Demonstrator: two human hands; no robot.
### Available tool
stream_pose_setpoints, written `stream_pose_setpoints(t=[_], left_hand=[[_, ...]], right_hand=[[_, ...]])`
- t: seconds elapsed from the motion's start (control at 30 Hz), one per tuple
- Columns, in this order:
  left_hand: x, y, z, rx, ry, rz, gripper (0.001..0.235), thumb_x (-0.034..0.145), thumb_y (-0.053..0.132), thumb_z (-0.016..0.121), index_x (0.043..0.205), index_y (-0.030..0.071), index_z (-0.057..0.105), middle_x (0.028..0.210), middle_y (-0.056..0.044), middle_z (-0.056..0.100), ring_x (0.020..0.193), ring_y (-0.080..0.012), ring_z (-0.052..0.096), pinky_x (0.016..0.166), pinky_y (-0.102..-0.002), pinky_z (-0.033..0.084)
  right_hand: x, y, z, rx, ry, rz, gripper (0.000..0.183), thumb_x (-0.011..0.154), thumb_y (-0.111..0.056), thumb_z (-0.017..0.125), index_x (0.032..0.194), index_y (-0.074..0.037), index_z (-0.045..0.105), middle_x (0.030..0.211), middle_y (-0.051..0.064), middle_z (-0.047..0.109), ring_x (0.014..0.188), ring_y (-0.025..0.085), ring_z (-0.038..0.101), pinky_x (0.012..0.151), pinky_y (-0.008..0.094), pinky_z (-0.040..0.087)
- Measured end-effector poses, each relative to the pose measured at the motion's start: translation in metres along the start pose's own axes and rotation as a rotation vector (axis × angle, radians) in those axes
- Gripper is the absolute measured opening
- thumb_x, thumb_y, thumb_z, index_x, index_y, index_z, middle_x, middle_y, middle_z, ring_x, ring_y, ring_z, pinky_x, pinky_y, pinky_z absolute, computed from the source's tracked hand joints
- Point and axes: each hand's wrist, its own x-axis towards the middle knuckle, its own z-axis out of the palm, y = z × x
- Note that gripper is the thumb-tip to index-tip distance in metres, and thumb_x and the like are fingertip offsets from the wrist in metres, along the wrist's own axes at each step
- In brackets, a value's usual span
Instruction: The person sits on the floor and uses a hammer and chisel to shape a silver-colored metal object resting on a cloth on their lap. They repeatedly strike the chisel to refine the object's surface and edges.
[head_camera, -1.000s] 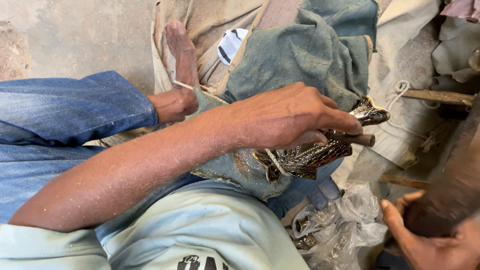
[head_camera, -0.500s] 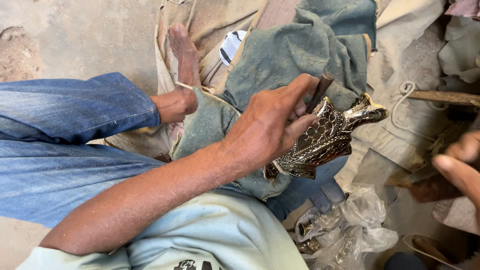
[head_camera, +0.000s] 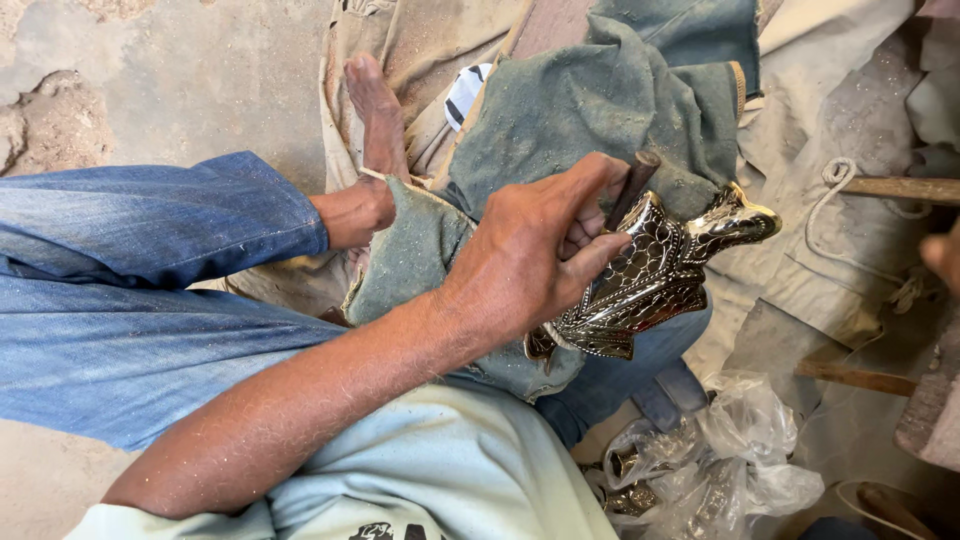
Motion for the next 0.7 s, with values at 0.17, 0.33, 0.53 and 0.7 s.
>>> stream_pose_setpoints(t=[0.17, 0.33, 0.53, 0.7], left_hand=[[0.015, -0.001, -0.005, 0.043, -0.124, 0.167, 0.042, 0.094, 0.013, 0.077, 0.132, 0.008, 0.059, 0.100, -0.011, 0.070, 0.083, -0.0241, 0.072, 0.076, -0.038, 0.059], [0.020, -0.009, -0.012, 0.048, -0.263, 0.327, 0.039, 0.098, 0.014, 0.072, 0.135, 0.008, 0.059, 0.107, -0.014, 0.072, 0.100, -0.0368, 0.072, 0.088, -0.046, 0.058], [0.011, -0.009, -0.010, 0.039, -0.145, 0.317, 0.042, 0.096, 0.016, 0.072, 0.134, 0.006, 0.056, 0.111, -0.015, 0.071, 0.092, -0.0337, 0.073, 0.080, -0.043, 0.058], [0.010, -0.004, -0.004, -0.014, -0.109, 0.127, 0.038, 0.096, 0.015, 0.077, 0.127, 0.007, 0.057, 0.078, -0.006, 0.061, 0.066, -0.0177, 0.063, 0.064, -0.035, 0.053]], right_hand=[[-0.056, 0.021, 0.018, 0.090, 0.024, 0.068, 0.029, 0.105, -0.027, 0.062, 0.112, 0.001, 0.063, 0.078, 0.024, 0.068, 0.058, 0.030, 0.070, 0.051, 0.040, 0.058], [-0.105, 0.036, 0.031, 0.165, 0.049, 0.100, 0.035, 0.106, -0.032, 0.062, 0.116, 0.001, 0.065, 0.079, 0.025, 0.069, 0.056, 0.030, 0.069, 0.049, 0.041, 0.057], [-0.088, 0.102, 0.064, 0.404, -0.032, 0.429, 0.044, 0.108, -0.043, 0.060, 0.125, -0.003, 0.063, 0.092, 0.027, 0.073, 0.062, 0.032, 0.071, 0.051, 0.044, 0.058], [-0.078, 0.120, 0.064, 0.169, -0.055, 0.538, 0.061, 0.107, -0.056, 0.056, 0.144, -0.007, 0.049, 0.121, 0.034, 0.059, 0.095, 0.039, 0.069, 0.062, 0.054, 0.054]])
